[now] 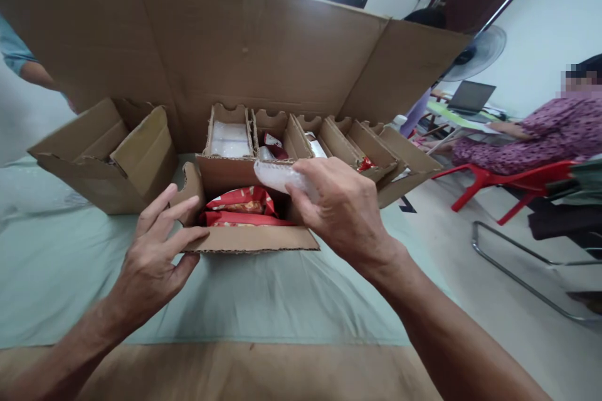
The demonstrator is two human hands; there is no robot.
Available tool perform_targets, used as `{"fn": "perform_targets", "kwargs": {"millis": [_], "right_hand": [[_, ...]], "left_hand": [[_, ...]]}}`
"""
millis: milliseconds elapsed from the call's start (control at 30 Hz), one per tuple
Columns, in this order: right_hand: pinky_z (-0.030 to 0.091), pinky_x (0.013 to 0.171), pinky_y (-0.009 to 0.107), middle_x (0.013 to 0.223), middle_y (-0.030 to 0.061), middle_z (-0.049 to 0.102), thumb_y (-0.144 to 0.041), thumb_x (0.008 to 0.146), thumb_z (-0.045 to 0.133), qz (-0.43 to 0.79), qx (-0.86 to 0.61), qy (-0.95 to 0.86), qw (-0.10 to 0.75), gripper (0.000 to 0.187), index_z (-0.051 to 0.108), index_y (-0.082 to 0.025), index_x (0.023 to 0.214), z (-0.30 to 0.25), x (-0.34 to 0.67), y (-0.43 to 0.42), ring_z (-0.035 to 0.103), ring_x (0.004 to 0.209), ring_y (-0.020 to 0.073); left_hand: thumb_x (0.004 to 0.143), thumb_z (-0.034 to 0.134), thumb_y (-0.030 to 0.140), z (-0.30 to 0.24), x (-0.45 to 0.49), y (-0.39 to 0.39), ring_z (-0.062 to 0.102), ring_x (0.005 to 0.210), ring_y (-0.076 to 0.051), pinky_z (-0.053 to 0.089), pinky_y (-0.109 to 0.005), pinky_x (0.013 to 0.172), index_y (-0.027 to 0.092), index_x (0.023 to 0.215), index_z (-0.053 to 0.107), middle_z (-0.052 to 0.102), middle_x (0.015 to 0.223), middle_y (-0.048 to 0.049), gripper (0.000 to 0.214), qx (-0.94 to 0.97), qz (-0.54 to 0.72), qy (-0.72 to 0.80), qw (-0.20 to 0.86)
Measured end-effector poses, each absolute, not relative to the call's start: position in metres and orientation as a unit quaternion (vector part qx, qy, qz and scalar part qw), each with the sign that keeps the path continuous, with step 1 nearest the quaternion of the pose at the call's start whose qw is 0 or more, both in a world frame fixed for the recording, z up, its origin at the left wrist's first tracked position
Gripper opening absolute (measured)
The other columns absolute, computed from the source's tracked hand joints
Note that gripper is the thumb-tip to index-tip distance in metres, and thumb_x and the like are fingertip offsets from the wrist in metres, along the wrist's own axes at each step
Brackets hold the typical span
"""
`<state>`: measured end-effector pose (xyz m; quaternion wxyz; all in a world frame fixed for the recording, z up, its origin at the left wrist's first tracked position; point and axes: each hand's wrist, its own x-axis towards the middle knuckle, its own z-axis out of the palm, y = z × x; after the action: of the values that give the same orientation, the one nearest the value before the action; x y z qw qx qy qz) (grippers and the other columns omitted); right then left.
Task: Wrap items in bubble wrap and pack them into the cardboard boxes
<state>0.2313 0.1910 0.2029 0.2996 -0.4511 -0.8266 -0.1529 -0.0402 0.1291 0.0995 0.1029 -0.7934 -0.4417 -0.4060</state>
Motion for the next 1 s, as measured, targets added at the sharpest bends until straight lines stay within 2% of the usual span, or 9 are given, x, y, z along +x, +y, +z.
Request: {"fn": "perform_targets", "kwargs": {"millis": [133, 200, 300, 367, 533, 700, 800, 867, 1000], "right_hand": [[0.052, 0.070, 0.035, 0.093, 0.0122, 0.080, -0.023, 0.091, 0.062, -0.188, -0.562, -0.805, 0.022, 0.013, 0.074, -0.018, 0.096, 0.210, 0.207, 0.198, 0.076, 0.088, 0.0298], [0.052, 0.070, 0.034, 0.094, 0.0160, 0.080, -0.019, 0.094, 0.057, -0.164, -0.579, -0.795, -0.083, 0.020, 0.075, -0.015, 0.100, 0.205, 0.192, 0.210, 0.077, 0.090, 0.0305], [0.053, 0.073, 0.035, 0.102, 0.0216, 0.080, -0.014, 0.095, 0.051, -0.109, -0.551, -0.812, -0.158, 0.028, 0.077, -0.011, 0.105, 0.191, 0.176, 0.231, 0.077, 0.098, 0.0326], [0.054, 0.075, 0.036, 0.105, 0.0213, 0.080, -0.013, 0.095, 0.051, -0.085, -0.531, -0.824, -0.177, 0.029, 0.079, -0.011, 0.105, 0.184, 0.174, 0.241, 0.077, 0.099, 0.0324], [0.054, 0.077, 0.039, 0.108, 0.0231, 0.079, -0.021, 0.095, 0.055, -0.103, -0.529, -0.825, -0.168, 0.033, 0.074, -0.009, 0.119, 0.184, 0.185, 0.240, 0.076, 0.102, 0.0353], [0.049, 0.081, 0.039, 0.101, 0.0207, 0.080, -0.018, 0.094, 0.056, -0.138, -0.506, -0.836, -0.160, 0.025, 0.079, -0.011, 0.103, 0.174, 0.192, 0.237, 0.075, 0.102, 0.0328], [0.047, 0.085, 0.040, 0.105, 0.0187, 0.080, -0.025, 0.096, 0.058, -0.141, -0.493, -0.847, -0.140, 0.025, 0.078, -0.012, 0.104, 0.175, 0.199, 0.233, 0.072, 0.106, 0.0324], [0.046, 0.088, 0.042, 0.110, 0.0177, 0.080, -0.030, 0.098, 0.057, -0.153, -0.496, -0.851, -0.076, 0.028, 0.077, -0.013, 0.108, 0.183, 0.212, 0.223, 0.071, 0.109, 0.0330], [0.047, 0.088, 0.042, 0.110, 0.0123, 0.081, -0.033, 0.100, 0.054, -0.149, -0.525, -0.825, 0.147, 0.028, 0.076, -0.019, 0.109, 0.190, 0.257, 0.188, 0.072, 0.103, 0.0297]], "left_hand": [[0.083, 0.061, -0.001, 0.097, -0.037, 0.127, 0.037, 0.151, -0.041, 0.043, -0.063, 0.117, 0.016, 0.101, 0.070, 0.062, 0.140, -0.0175, 0.026, -0.790, -0.416, -0.440, 0.102], [0.084, 0.061, -0.001, 0.096, -0.036, 0.127, 0.038, 0.151, -0.040, 0.042, -0.063, 0.118, 0.016, 0.101, 0.070, 0.062, 0.139, -0.0170, 0.026, -0.787, -0.420, -0.441, 0.102], [0.084, 0.061, 0.000, 0.096, -0.036, 0.128, 0.038, 0.151, -0.040, 0.041, -0.063, 0.118, 0.017, 0.100, 0.070, 0.064, 0.138, -0.0162, 0.025, -0.787, -0.421, -0.441, 0.100], [0.084, 0.061, 0.000, 0.096, -0.038, 0.128, 0.037, 0.151, -0.040, 0.041, -0.064, 0.118, 0.017, 0.099, 0.070, 0.064, 0.137, -0.0159, 0.024, -0.789, -0.418, -0.440, 0.098], [0.084, 0.062, 0.000, 0.096, -0.040, 0.131, 0.037, 0.151, -0.041, 0.041, -0.065, 0.118, 0.017, 0.098, 0.071, 0.066, 0.136, -0.0152, 0.024, -0.793, -0.415, -0.435, 0.097], [0.085, 0.062, 0.001, 0.095, -0.037, 0.134, 0.041, 0.149, -0.040, 0.043, -0.063, 0.117, 0.017, 0.099, 0.069, 0.067, 0.134, -0.0146, 0.023, -0.787, -0.426, -0.431, 0.116], [0.086, 0.062, 0.001, 0.095, -0.036, 0.132, 0.043, 0.148, -0.040, 0.045, -0.062, 0.116, 0.017, 0.101, 0.069, 0.062, 0.140, -0.0159, 0.023, -0.785, -0.429, -0.428, 0.126], [0.087, 0.063, 0.003, 0.095, -0.038, 0.128, 0.043, 0.149, -0.039, 0.045, -0.061, 0.116, 0.017, 0.111, 0.068, 0.053, 0.150, -0.0179, 0.028, -0.773, -0.442, -0.438, 0.125], [0.091, 0.067, 0.016, 0.094, -0.047, 0.121, 0.046, 0.147, -0.035, 0.044, -0.056, 0.118, 0.020, 0.143, 0.053, 0.043, 0.160, -0.0195, 0.054, -0.723, -0.487, -0.481, 0.096]]}}
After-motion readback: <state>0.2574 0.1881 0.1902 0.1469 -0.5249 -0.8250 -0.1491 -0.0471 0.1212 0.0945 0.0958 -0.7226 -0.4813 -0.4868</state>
